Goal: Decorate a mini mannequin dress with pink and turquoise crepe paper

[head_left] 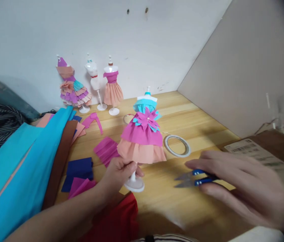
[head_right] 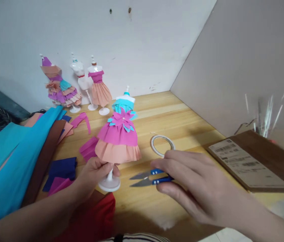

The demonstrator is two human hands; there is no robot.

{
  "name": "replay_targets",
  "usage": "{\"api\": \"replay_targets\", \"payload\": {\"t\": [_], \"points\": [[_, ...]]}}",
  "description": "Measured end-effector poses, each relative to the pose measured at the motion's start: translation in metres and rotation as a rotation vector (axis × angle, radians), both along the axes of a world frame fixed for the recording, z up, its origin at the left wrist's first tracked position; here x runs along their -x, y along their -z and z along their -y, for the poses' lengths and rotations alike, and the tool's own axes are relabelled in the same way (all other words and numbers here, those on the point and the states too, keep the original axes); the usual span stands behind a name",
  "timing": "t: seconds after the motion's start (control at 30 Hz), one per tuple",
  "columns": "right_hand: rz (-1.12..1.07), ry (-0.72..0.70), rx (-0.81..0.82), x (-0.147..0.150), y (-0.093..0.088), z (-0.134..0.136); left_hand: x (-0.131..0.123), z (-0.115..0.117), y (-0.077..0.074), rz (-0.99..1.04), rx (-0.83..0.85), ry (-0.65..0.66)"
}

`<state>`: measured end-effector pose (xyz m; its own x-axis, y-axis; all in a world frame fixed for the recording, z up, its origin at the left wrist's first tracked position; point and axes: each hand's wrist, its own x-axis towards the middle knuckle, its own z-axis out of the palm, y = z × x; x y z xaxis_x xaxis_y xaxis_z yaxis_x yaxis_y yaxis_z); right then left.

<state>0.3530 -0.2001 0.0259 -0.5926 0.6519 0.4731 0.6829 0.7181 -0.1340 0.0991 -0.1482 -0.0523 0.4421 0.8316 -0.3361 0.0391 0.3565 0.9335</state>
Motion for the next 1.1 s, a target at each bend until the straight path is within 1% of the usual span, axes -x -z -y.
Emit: {"api": "replay_targets", "payload": {"t": [0.07, 0.1, 0.2, 0.33, 0.43, 0.63, 0.77, 0.97, 1.1], "points": [[0.095, 0.053, -0.204, -0.002, -0.002, 0.001, -0.002, 0.007, -0.006, 0.059, 0.104, 0.001], [0.120, 0.078, -0.265, -0.001, 0.000, 0.002, -0.003, 0.011, -0.008, 0.095, 0.158, -0.003], [0.113, 0.090, -0.345, 0.006, 0.012, 0.003, -0.004, 0.018, -0.014, 0.179, 0.249, -0.020], [0.056, 0.123, -0.373, 0.016, 0.032, 0.000, -0.005, 0.023, -0.016, 0.250, 0.261, -0.040], [0.030, 0.152, -0.393, 0.020, 0.039, -0.005, -0.006, 0.026, -0.019, 0.264, 0.275, -0.067], [-0.023, 0.151, -0.425, 0.027, 0.037, -0.010, -0.006, 0.032, -0.025, 0.284, 0.334, -0.130], [-0.049, 0.157, -0.429, 0.030, 0.038, -0.013, -0.007, 0.032, -0.027, 0.325, 0.364, -0.154], [-0.057, 0.153, -0.431, 0.036, 0.036, -0.018, -0.008, 0.032, -0.026, 0.315, 0.389, -0.166], [-0.053, 0.160, -0.438, 0.040, 0.034, -0.021, -0.007, 0.033, -0.030, 0.330, 0.411, -0.168]]}}
